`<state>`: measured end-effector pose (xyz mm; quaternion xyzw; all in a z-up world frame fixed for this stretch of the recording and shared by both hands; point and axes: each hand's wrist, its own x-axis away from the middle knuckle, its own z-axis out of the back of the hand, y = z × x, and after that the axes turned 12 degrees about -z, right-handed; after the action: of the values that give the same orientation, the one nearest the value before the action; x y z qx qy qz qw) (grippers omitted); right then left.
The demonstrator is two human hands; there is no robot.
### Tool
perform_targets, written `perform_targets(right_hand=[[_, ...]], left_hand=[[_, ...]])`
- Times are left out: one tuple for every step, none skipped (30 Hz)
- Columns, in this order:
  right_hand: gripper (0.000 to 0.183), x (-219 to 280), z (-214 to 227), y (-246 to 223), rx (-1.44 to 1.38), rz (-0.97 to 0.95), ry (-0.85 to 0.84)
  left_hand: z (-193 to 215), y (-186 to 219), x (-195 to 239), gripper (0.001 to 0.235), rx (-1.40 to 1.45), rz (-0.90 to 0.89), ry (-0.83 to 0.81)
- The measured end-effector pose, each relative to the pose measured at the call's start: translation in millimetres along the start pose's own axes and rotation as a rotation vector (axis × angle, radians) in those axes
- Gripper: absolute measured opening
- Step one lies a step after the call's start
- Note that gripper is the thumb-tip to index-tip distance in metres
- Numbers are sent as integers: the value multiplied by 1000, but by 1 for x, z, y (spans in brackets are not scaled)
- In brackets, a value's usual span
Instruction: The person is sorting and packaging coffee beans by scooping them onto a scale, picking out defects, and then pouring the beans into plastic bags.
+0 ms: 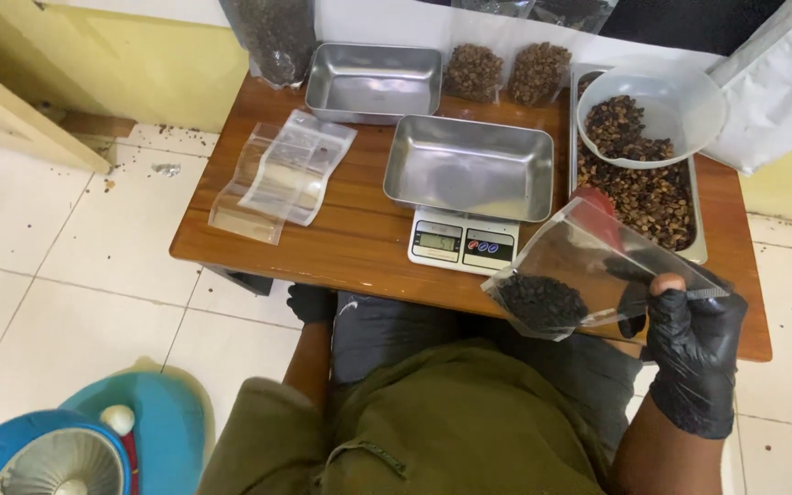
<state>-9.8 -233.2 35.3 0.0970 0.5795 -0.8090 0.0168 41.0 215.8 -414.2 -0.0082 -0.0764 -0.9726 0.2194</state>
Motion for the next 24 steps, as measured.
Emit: perform_targets(right_hand=[[49,0,3,6,19,3,19],[56,0,6,11,38,5,39],[56,-1,8,12,38,3,45],[46,-1,10,12,39,-22,34],[47,-1,11,12,38,-47,21],[47,-1,11,12,37,-48,25],[50,1,12,11,36,-66,37],[53,2,12,10,35,-84,48],[53,1,14,12,36,-83,47],[53,1,16,15,50,-54,44],[54,1,18,17,64,-27,35],[54,0,22,29,65,-28,30],[49,0,27,43,128,4,75],[44,1,32,56,190,36,120],[44,2,33,65,188,39,114],[41,2,35,74,189,55,121],[41,6,37,83,191,63,121],[41,8,26,60,189,59,109],[51,9,16,35,66,40,26],[61,9,6,11,-56,19,-57],[61,10,6,13,-58,23,-64],[60,10,7,15,-29,33,-39],[60,11,8,18,2,39,-16],[60,11,9,18,1,38,-22]], left_hand=[[1,4,-8,43,-7,-8,8],[3,9,-16,43,-14,-17,16],[4,12,-20,43,-15,-24,16],[5,15,-25,43,-26,-30,23],[7,17,-29,43,-38,-34,31],[9,19,-33,43,-39,-38,32],[11,20,-33,43,-50,-38,39],[12,20,-33,43,-60,-38,46],[15,22,-34,43,-58,-37,46],[17,24,-33,43,-67,-36,53],[19,23,-29,43,-76,-30,58],[20,22,-25,43,-76,-25,55],[18,19,-14,43,-87,-18,52],[16,16,-4,43,-98,-11,49],[21,14,-1,43,-97,-4,50],[26,13,3,44,-107,3,59],[30,7,13,44,-121,14,60],[35,2,28,44,-125,25,53],[41,-1,40,44,-67,55,62],[47,-3,52,48,-8,85,72],[42,-9,57,48,-7,92,74],[37,-13,62,47,-50,62,182],[31,-19,71,48,-94,31,286],[33,-20,73,48,-95,38,284]])
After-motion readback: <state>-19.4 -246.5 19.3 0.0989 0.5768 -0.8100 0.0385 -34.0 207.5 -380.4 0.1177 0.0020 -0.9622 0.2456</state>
